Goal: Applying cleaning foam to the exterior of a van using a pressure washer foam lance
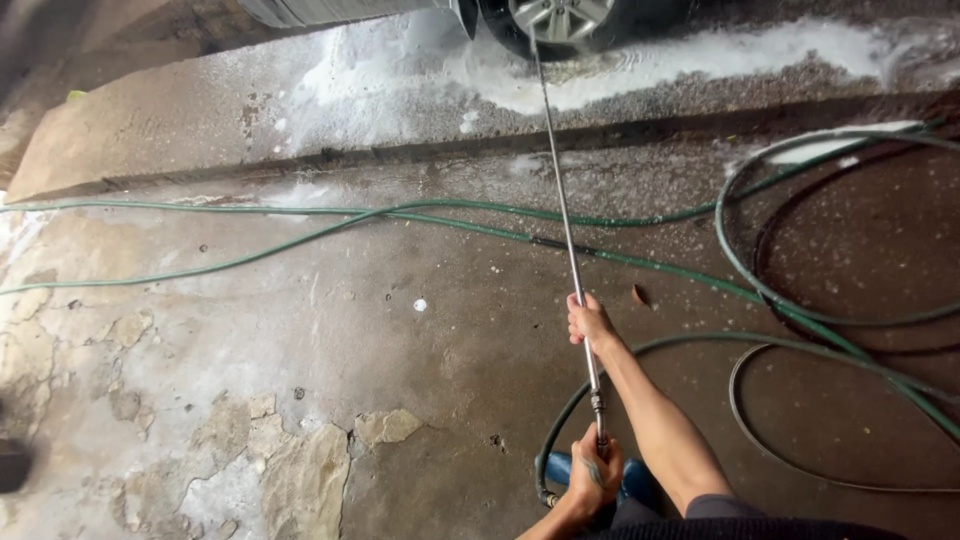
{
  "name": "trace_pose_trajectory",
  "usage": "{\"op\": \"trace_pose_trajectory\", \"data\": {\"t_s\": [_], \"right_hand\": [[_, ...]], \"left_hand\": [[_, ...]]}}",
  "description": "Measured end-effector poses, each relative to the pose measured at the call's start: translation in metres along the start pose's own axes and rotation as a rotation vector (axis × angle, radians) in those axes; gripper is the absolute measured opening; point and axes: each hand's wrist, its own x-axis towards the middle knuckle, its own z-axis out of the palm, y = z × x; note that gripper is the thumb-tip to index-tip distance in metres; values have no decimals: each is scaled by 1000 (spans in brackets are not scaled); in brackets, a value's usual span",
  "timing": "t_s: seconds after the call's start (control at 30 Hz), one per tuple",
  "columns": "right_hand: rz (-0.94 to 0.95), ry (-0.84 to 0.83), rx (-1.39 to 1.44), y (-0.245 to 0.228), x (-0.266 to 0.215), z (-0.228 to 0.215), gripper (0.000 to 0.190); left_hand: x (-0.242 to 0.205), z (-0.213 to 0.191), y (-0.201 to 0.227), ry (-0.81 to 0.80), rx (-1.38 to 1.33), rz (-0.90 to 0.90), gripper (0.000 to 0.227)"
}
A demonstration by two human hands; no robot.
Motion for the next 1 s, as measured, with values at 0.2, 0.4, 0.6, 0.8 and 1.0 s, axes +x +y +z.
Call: {"op": "trace_pose_trajectory", "data": {"t_s": [0.2,0.4,0.6,0.8,1.0], "right_hand": [[-1,81,20,4,-4,23,12],[-18,77,3,-14,12,45,14],[-28,113,50,-11,25,77,12],[-14,160,42,-2,30,113,11],[-61,170,139,-2,38,168,11]], "left_hand": [[-4,-15,-27,139,71,17,29],[19,-32,-31,190,-4,51,31],[23,-63,-34,273,93,19,31],[24,-111,-44,214,70,37,27],[26,-180,-43,202,8,-11,31]]}}
